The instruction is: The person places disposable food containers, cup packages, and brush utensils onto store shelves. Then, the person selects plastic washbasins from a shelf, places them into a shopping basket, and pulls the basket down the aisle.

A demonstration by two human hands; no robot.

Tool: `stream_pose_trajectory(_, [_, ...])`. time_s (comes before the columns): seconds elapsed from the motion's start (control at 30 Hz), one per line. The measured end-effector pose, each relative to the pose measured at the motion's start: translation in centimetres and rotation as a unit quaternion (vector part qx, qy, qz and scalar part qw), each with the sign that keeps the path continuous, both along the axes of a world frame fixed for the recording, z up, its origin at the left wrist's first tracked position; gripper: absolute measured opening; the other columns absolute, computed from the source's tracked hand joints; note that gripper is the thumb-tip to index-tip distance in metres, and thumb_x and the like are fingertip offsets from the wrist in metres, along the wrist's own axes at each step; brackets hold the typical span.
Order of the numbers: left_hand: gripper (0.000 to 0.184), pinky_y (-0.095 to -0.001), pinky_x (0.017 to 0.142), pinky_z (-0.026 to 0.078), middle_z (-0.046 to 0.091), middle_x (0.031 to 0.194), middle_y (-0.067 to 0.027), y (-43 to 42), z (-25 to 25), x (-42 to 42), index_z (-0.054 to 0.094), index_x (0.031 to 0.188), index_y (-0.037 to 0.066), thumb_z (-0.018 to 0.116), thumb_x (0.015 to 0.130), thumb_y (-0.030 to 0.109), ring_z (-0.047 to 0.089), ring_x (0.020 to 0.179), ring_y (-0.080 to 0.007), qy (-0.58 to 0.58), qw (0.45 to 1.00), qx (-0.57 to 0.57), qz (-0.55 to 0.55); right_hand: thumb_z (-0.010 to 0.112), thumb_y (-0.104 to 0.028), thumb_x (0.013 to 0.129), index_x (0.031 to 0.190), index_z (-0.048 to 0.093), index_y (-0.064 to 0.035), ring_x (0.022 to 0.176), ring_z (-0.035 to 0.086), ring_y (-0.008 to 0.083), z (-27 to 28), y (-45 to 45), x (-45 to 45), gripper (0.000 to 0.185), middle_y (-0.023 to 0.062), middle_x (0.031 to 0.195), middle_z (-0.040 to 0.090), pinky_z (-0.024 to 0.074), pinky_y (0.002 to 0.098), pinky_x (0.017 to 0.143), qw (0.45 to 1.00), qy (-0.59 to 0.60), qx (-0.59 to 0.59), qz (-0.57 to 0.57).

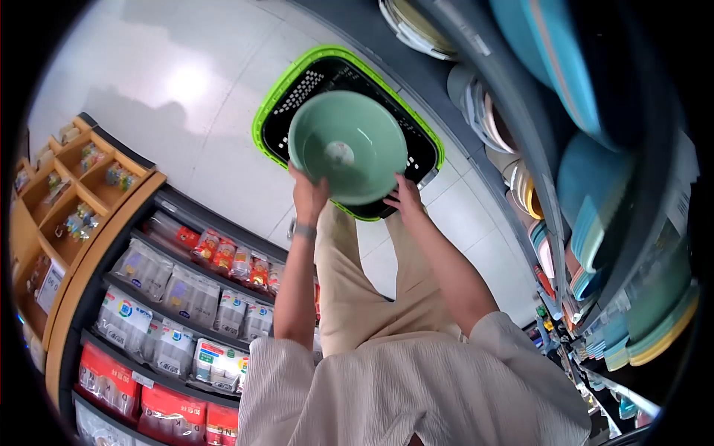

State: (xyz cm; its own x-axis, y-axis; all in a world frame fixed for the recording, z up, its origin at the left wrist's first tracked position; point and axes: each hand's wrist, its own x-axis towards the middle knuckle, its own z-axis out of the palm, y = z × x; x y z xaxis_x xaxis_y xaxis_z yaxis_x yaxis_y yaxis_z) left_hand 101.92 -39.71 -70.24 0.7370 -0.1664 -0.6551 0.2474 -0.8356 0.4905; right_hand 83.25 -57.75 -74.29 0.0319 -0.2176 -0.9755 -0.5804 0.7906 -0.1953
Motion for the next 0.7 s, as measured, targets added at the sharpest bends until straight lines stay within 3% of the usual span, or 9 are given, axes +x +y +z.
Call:
stream_pose_trajectory(0.1, [0.093, -0.0514, 0.086, 0.052, 0.063, 0.112, -0.0359, 2.7, 9.1, -1.8, 0.004, 0.153, 0.005, 0.065, 0.082, 0.013, 0.063, 0.101, -0.0522, -0.021, 0.998, -0.051, -0.004, 0.065, -0.039, 0.092, 0.139, 0.049, -0.0085, 0.119, 0.059, 0.0275, 5.4, 0.3, -1.9, 0.057, 0.0099, 0.131, 0.059, 0.0529, 0.0444, 0.092, 0.999, -0.029, -0.025, -0.016])
stream_pose_trajectory(0.17, [0.093, -0.0501, 0.087, 0.052, 0.062, 0.114, -0.0356, 4.0, 15.1, -3.2, 0.005, 0.153, 0.005, 0.064, 0.082, 0.011, 0.063, 0.103, -0.051, -0.027, 0.996, -0.082, 0.001, 0.066, -0.027, 0.092, 0.135, 0.052, -0.0055, 0.117, 0.06, 0.024, 9.1, 0.7, -2.9, 0.05, 0.0096, 0.124, 0.062, 0.0513, 0.04, 0.095, 0.994, -0.068, -0.054, 0.061])
stream_pose_trajectory(0.2, [0.092, -0.0488, 0.089, 0.052, 0.061, 0.117, -0.0352, 4.6, 17.6, -3.3, 0.005, 0.153, 0.005, 0.064, 0.082, 0.009, 0.064, 0.105, -0.0497, -0.025, 0.994, -0.104, 0.01, 0.064, -0.014, 0.09, 0.129, 0.055, -0.0017, 0.11, 0.061, 0.0211, 12.3, 1.1, -2.2, 0.043, 0.0085, 0.117, 0.064, 0.0505, 0.0355, 0.093, 0.99, -0.098, -0.092, 0.037])
stream_pose_trajectory(0.33, [0.091, -0.0462, 0.091, 0.052, 0.06, 0.122, -0.0344, 7.2, 26.0, -4.4, 0.005, 0.153, 0.004, 0.062, 0.082, 0.005, 0.063, 0.11, -0.0469, -0.056, 0.987, -0.15, 0.017, 0.063, -0.01, 0.085, 0.133, 0.053, 0.0016, 0.112, 0.06, 0.021, 21.6, 2.2, -2.7, 0.051, 0.0125, 0.122, 0.064, 0.0481, 0.0346, 0.094, 0.979, -0.161, -0.116, 0.046])
stream_pose_trajectory(0.47, [0.072, -0.0455, 0.09, 0.051, 0.06, 0.12, -0.0323, 7.5, 33.8, -1.9, 0.025, 0.144, -0.001, 0.065, 0.084, 0.006, 0.065, 0.106, -0.0422, -0.095, 0.972, -0.215, 0.017, 0.06, -0.006, 0.082, 0.133, 0.053, 0.0026, 0.11, 0.06, 0.0202, 32.0, 1.8, 0.2, 0.052, 0.0114, 0.122, 0.063, 0.0471, 0.0346, 0.095, 0.955, -0.236, -0.176, 0.039])
stream_pose_trajectory(0.53, [0.05, -0.0453, 0.086, 0.05, 0.063, 0.111, -0.0288, 7.4, 37.6, 0.2, 0.043, 0.127, -0.003, 0.068, 0.085, 0.008, 0.066, 0.099, -0.0391, -0.048, 0.99, -0.132, 0.033, 0.06, -0.005, 0.083, 0.133, 0.052, 0.0029, 0.11, 0.06, 0.0202, 36.3, 1.8, 0.1, 0.052, 0.0116, 0.122, 0.063, 0.0472, 0.0344, 0.095, 0.942, -0.267, -0.203, 0.031])
stream_pose_trajectory(0.57, [0.05, -0.0453, 0.086, 0.05, 0.063, 0.111, -0.0288, 7.1, 38.9, 1.1, 0.043, 0.127, -0.003, 0.068, 0.085, 0.008, 0.066, 0.099, -0.0391, -0.06, 0.987, -0.144, 0.027, 0.059, -0.005, 0.083, 0.134, 0.052, 0.003, 0.111, 0.059, 0.0201, 37.9, 1.7, 0.4, 0.051, 0.0117, 0.122, 0.063, 0.0471, 0.0345, 0.095, 0.932, -0.277, -0.229, 0.039])
stream_pose_trajectory(0.63, [0.036, -0.0442, 0.081, 0.049, 0.064, 0.102, -0.0258, 6.3, 41.8, 2.4, 0.05, 0.114, -0.004, 0.069, 0.086, 0.009, 0.066, 0.093, -0.0373, -0.273, 0.949, -0.155, 0.041, 0.059, -0.005, 0.084, 0.134, 0.051, 0.0031, 0.111, 0.059, 0.0201, 41.0, 1.2, 1.2, 0.051, 0.0118, 0.122, 0.063, 0.0471, 0.0345, 0.095, 0.917, -0.295, -0.267, 0.043])
stream_pose_trajectory(0.7, [0.037, -0.0426, 0.081, 0.05, 0.065, 0.097, -0.0234, 5.7, 44.8, 2.9, 0.05, 0.114, -0.003, 0.071, 0.087, 0.011, 0.065, 0.09, -0.0362, -0.346, 0.925, -0.157, 0.032, 0.057, -0.004, 0.085, 0.136, 0.049, 0.0035, 0.114, 0.058, 0.0206, 44.2, 1.3, 0.7, 0.051, 0.0129, 0.124, 0.062, 0.0464, 0.0345, 0.097, 0.889, -0.347, -0.293, 0.057])
